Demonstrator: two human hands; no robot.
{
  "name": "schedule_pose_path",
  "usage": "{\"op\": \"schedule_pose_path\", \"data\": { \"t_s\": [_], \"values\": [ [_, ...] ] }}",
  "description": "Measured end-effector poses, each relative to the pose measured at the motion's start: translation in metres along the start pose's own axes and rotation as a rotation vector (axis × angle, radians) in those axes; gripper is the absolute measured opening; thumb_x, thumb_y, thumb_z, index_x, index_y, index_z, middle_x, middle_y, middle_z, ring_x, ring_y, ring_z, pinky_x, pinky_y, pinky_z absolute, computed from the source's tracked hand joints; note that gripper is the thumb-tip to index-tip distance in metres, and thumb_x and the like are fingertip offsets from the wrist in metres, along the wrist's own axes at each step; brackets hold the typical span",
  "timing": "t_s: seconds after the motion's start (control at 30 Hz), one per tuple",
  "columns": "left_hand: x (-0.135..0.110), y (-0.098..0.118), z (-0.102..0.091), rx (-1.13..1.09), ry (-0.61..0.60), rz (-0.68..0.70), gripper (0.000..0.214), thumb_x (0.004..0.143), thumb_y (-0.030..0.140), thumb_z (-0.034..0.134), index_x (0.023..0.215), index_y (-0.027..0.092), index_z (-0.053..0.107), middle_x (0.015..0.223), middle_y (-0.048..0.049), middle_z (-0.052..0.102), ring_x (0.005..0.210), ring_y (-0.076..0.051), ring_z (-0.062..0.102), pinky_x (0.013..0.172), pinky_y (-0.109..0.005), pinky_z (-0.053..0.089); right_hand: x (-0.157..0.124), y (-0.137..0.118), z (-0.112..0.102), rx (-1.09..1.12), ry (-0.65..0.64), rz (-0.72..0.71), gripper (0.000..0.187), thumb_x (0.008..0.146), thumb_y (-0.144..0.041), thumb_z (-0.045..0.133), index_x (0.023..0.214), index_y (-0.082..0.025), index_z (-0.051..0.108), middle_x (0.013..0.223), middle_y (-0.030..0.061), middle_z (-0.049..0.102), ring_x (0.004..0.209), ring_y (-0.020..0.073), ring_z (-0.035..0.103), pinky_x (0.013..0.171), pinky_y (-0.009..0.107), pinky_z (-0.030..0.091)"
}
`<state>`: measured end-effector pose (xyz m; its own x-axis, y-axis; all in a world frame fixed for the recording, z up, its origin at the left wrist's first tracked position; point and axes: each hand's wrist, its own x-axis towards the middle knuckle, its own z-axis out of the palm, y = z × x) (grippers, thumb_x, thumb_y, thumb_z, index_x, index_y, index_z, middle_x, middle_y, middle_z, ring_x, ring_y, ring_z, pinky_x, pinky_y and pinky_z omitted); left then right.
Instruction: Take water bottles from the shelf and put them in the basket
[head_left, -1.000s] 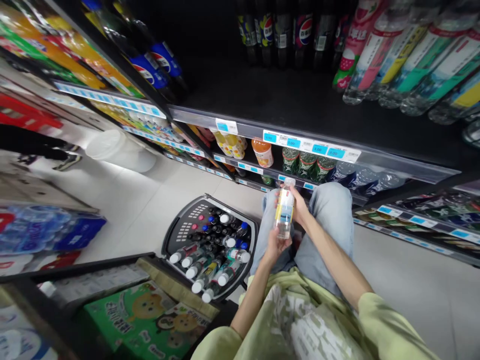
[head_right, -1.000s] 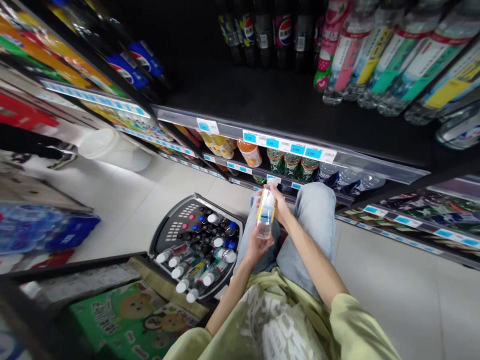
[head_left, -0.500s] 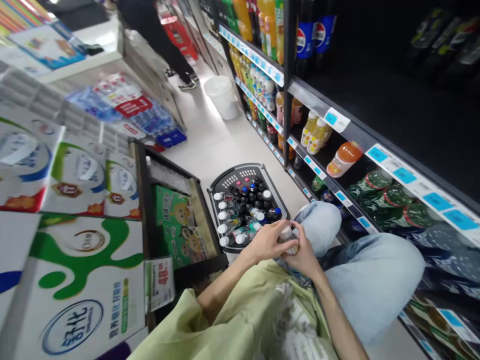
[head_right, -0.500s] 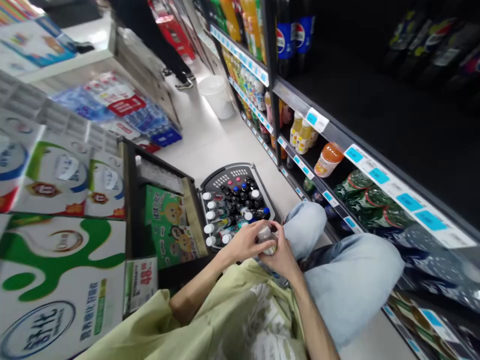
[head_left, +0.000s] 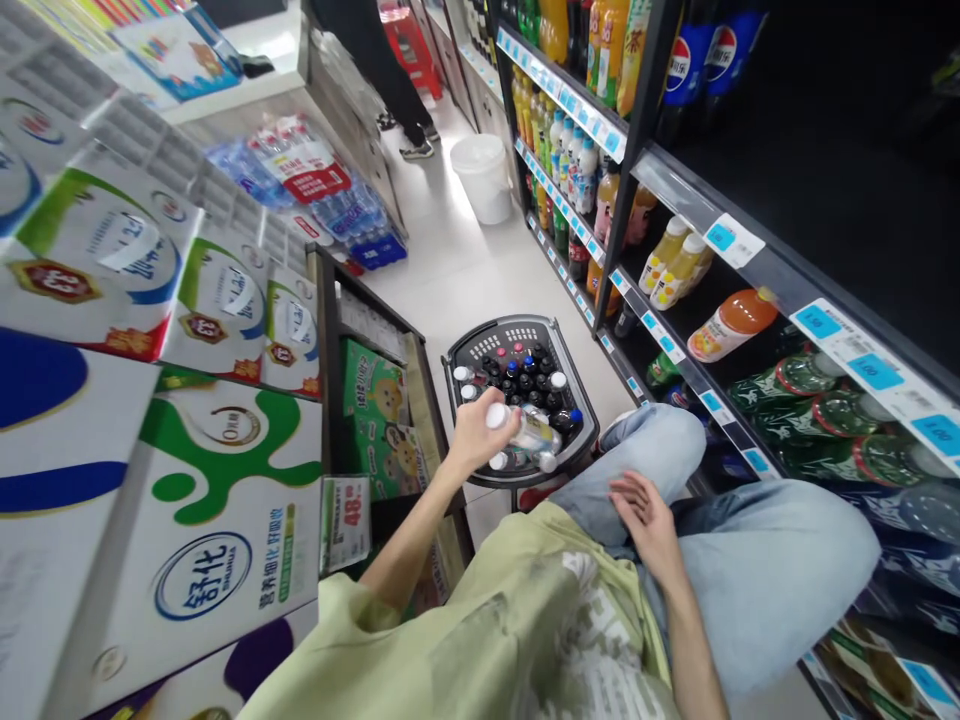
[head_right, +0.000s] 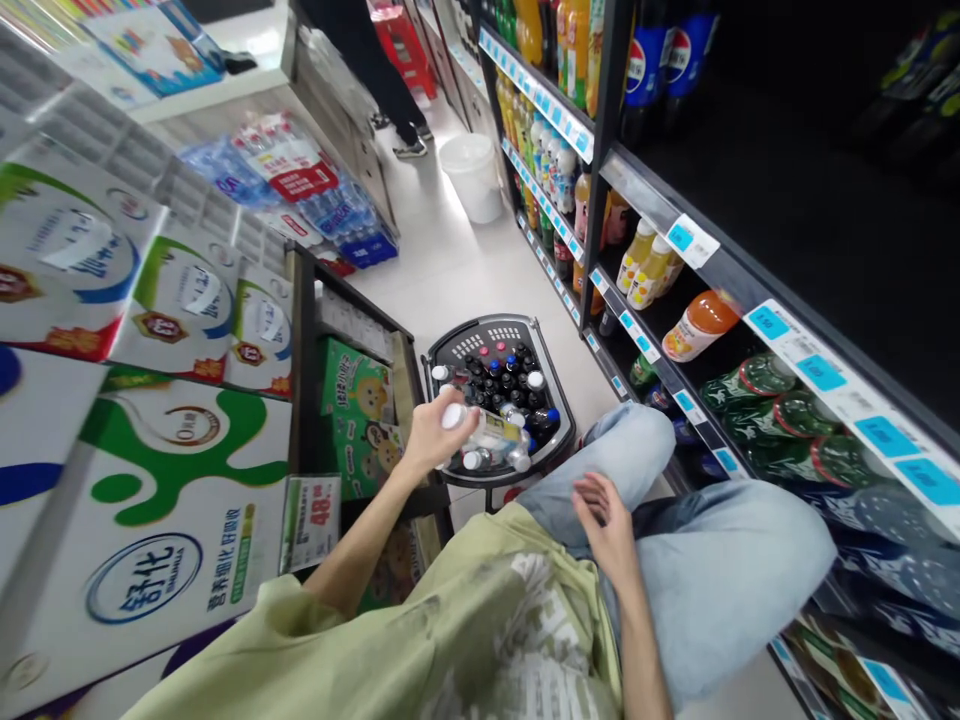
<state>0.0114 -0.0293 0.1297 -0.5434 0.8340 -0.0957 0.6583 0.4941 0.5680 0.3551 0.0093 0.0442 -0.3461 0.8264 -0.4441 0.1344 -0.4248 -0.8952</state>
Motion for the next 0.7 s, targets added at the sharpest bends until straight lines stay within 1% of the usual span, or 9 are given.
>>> {"op": "schedule_pose_path", "data": {
  "t_s": [0.07,0.13,0.2,0.3,0.37,0.47,0.57,0.63,0.7],
  "values": [
    [0.016,-0.019,0.008,0.166,-0.024,-0.02,0.028,0.102,0.049,0.066,0.106,0.021,0.066,0.088,-0.0052,0.075,0.084,-0.025,0.072,0.085,-0.032,0.054,-0.011,0.008,-0.017,0.002,0.058,0.009,0.059,0.085,-0.071,0.093,0.121,-0.026,0.08,0.117,0.0163,0.087,0.104,0.0363,0.086,0.089,0.051,0.073],
    [0.032,-0.039,0.024,0.329,-0.108,-0.051,0.027,0.106,0.044,0.063,0.115,0.019,0.067,0.1,-0.0121,0.079,0.097,-0.03,0.076,0.089,-0.034,0.054,-0.025,0.011,-0.034,0.007,0.116,-0.003,0.056,0.086,-0.07,0.093,0.118,-0.026,0.082,0.115,0.0165,0.087,0.1,0.0366,0.086,0.085,0.05,0.074],
    [0.044,-0.057,0.042,0.453,-0.213,-0.086,0.03,0.111,0.042,0.06,0.124,0.017,0.068,0.116,-0.0179,0.081,0.108,-0.033,0.076,0.093,-0.035,0.054,-0.039,0.01,-0.049,0.027,0.176,-0.019,0.053,0.087,-0.069,0.094,0.116,-0.026,0.083,0.114,0.0162,0.088,0.097,0.0353,0.086,0.083,0.049,0.074],
    [0.051,-0.079,0.065,0.554,-0.361,-0.104,0.036,0.114,0.041,0.059,0.137,0.015,0.067,0.131,-0.0204,0.08,0.118,-0.034,0.076,0.098,-0.036,0.054,-0.058,0.004,-0.064,0.082,0.254,-0.034,0.052,0.087,-0.069,0.095,0.113,-0.026,0.083,0.109,0.0152,0.088,0.092,0.0328,0.086,0.081,0.046,0.073],
    [0.05,-0.088,0.076,0.593,-0.428,-0.069,0.039,0.114,0.04,0.059,0.144,0.015,0.065,0.136,-0.021,0.079,0.123,-0.036,0.076,0.101,-0.037,0.054,-0.067,-0.001,-0.07,0.108,0.298,-0.047,0.052,0.087,-0.069,0.095,0.112,-0.026,0.083,0.106,0.0145,0.088,0.09,0.0318,0.086,0.081,0.045,0.073],
    [0.044,-0.091,0.091,0.66,-0.526,-0.03,0.045,0.11,0.037,0.063,0.151,0.017,0.064,0.144,-0.0214,0.076,0.128,-0.039,0.076,0.101,-0.04,0.056,-0.075,-0.012,-0.074,0.12,0.362,-0.089,0.049,0.087,-0.067,0.095,0.111,-0.026,0.083,0.104,0.0132,0.088,0.089,0.0305,0.085,0.081,0.044,0.072],
    [0.038,-0.087,0.108,0.751,-0.657,-0.016,0.053,0.107,0.035,0.064,0.157,0.019,0.06,0.147,-0.0217,0.076,0.13,-0.041,0.076,0.102,-0.043,0.057,-0.081,-0.033,-0.077,0.124,0.418,-0.164,0.045,0.09,-0.064,0.094,0.111,-0.026,0.083,0.101,0.0119,0.087,0.089,0.0295,0.083,0.081,0.044,0.071],
    [0.038,-0.077,0.114,0.809,-0.71,-0.002,0.056,0.108,0.036,0.062,0.161,0.017,0.057,0.148,-0.0232,0.076,0.131,-0.04,0.076,0.103,-0.043,0.057,-0.088,-0.053,-0.083,0.112,0.463,-0.232,0.041,0.093,-0.061,0.093,0.11,-0.025,0.083,0.1,0.0115,0.087,0.088,0.029,0.083,0.08,0.044,0.071],
    [0.043,-0.058,0.11,0.856,-0.739,-0.007,0.054,0.111,0.038,0.06,0.159,0.015,0.06,0.145,-0.025,0.077,0.129,-0.04,0.077,0.1,-0.041,0.058,-0.1,-0.072,-0.094,0.07,0.531,-0.303,0.035,0.095,-0.056,0.093,0.111,-0.026,0.084,0.101,0.011,0.086,0.087,0.0284,0.083,0.082,0.046,0.072]
  ]
}}
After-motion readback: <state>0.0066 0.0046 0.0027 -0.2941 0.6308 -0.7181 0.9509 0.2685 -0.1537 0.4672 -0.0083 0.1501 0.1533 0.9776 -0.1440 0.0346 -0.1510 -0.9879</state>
